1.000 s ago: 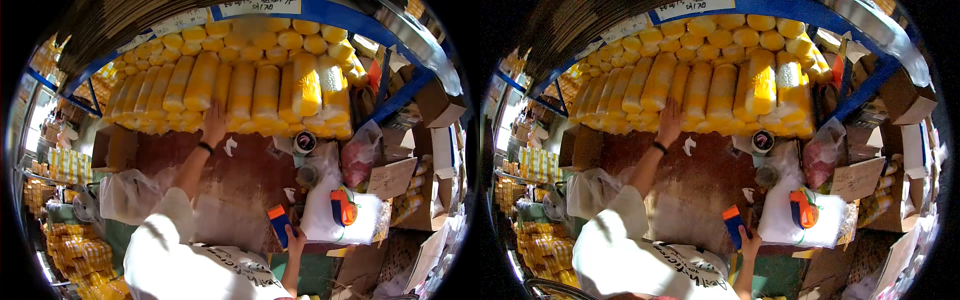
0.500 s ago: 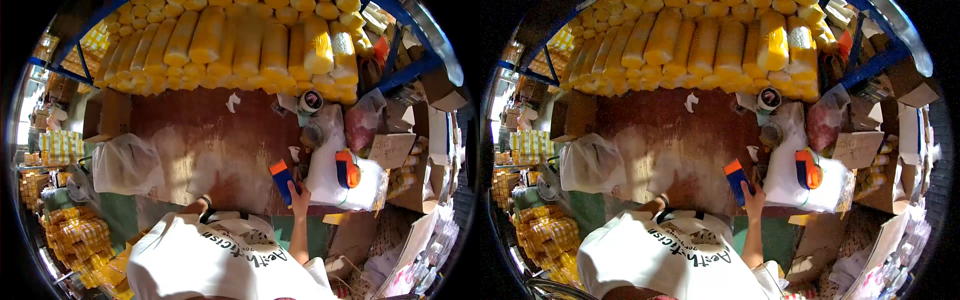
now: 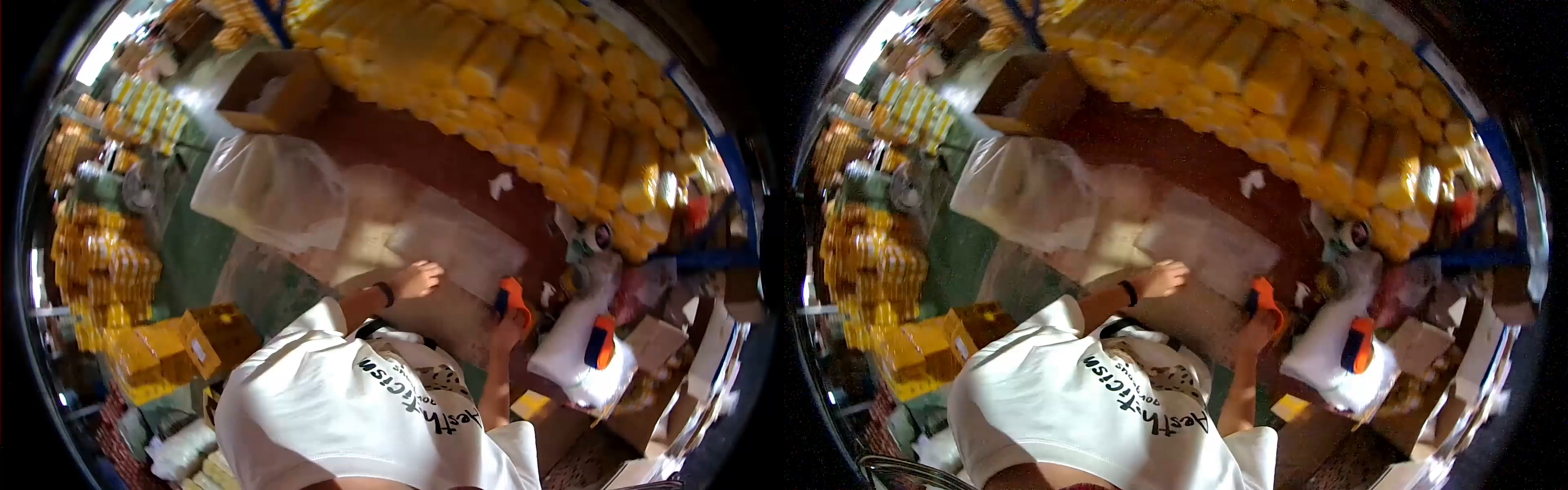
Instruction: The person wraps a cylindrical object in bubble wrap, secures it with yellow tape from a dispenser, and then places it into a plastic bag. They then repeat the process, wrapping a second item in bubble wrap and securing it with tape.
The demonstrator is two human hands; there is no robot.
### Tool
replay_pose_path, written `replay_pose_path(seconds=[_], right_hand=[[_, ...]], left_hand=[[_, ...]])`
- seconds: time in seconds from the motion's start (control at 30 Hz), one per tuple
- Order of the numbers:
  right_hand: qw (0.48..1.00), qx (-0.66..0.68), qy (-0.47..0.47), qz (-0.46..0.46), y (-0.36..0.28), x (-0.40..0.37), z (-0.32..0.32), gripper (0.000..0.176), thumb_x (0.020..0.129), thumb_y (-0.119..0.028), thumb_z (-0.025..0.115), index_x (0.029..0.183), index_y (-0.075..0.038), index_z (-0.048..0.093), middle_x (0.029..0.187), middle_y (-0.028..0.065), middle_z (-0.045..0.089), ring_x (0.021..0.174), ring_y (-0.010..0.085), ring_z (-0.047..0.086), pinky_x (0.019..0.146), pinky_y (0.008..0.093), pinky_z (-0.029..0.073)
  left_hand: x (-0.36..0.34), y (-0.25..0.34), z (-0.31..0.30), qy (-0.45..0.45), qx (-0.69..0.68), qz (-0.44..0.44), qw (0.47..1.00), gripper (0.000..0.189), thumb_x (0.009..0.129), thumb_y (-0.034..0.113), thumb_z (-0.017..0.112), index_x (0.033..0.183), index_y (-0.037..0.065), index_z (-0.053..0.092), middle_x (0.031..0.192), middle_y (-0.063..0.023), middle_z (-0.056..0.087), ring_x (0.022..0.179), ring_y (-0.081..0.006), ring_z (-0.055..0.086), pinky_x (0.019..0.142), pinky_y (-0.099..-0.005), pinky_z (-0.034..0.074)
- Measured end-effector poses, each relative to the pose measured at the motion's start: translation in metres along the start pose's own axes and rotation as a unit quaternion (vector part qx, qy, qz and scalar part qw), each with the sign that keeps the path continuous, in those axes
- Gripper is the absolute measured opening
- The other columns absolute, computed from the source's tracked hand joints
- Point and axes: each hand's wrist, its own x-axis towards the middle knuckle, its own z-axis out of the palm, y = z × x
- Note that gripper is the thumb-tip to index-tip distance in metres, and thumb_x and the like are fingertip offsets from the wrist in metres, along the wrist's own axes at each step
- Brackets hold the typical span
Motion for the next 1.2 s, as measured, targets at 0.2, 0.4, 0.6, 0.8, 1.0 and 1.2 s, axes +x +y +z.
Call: replay_pose_path(seconds=[0.2,0.4,0.6,0.8,1.0,1.2], right_hand=[[0.970,0.241,0.015,-0.019,-0.066,0.027,0.010,0.027,0.080,-0.013,0.064,0.103,-0.002,0.055,0.106,0.0163,0.056,0.097,0.0241,0.056,0.084,0.0393,0.045],[0.573,0.713,-0.403,0.033,-0.328,0.073,0.011,0.018,0.085,-0.003,0.055,0.100,0.004,0.062,0.097,0.0124,0.065,0.091,0.0222,0.064,0.085,0.0320,0.052],[0.689,0.516,-0.508,0.039,-0.569,0.103,0.048,0.032,0.092,-0.020,0.051,0.120,-0.007,0.057,0.114,0.0085,0.062,0.107,0.0210,0.058,0.093,0.0368,0.046],[0.871,0.406,-0.190,-0.201,-0.702,0.141,-0.006,0.046,0.091,-0.035,0.050,0.128,-0.007,0.049,0.128,0.0136,0.053,0.119,0.0269,0.049,0.099,0.0384,0.038],[0.849,0.336,-0.291,-0.286,-0.707,0.163,-0.106,0.057,0.090,-0.042,0.051,0.135,-0.008,0.043,0.136,0.0156,0.046,0.127,0.0289,0.042,0.104,0.0374,0.032],[0.785,0.577,-0.205,-0.091,-0.581,0.098,0.032,0.038,0.083,-0.026,0.066,0.115,-0.007,0.056,0.110,0.0101,0.056,0.109,0.0219,0.051,0.088,0.0346,0.046]], left_hand=[[-0.195,-0.086,-0.078,0.200,0.030,-0.316,0.927,0.029,0.080,0.017,0.056,0.107,0.007,0.061,0.100,-0.0114,0.062,0.096,-0.0283,0.057,0.085,-0.0406,0.046],[-0.230,-0.140,-0.170,0.274,0.252,-0.448,0.813,0.048,0.084,0.028,0.059,0.126,0.008,0.050,0.131,-0.0121,0.042,0.120,-0.0313,0.041,0.099,-0.0466,0.034],[-0.297,-0.216,-0.199,0.301,0.249,-0.508,0.767,0.059,0.077,0.032,0.067,0.127,0.006,0.048,0.131,-0.0125,0.046,0.124,-0.0306,0.040,0.103,-0.0459,0.032],[-0.377,-0.217,-0.203,0.370,0.114,-0.470,0.793,0.054,0.080,0.023,0.068,0.126,0.004,0.049,0.125,-0.0139,0.053,0.116,-0.0327,0.049,0.097,-0.0398,0.042],[-0.372,-0.214,-0.212,0.436,0.038,-0.457,0.774,0.046,0.081,0.018,0.066,0.122,0.005,0.052,0.126,-0.0122,0.054,0.114,-0.0321,0.050,0.097,-0.0401,0.042],[-0.376,-0.220,-0.182,0.466,0.040,-0.443,0.765,0.039,0.085,0.013,0.061,0.122,0.005,0.052,0.128,-0.0113,0.053,0.120,-0.0316,0.046,0.102,-0.0405,0.036]])
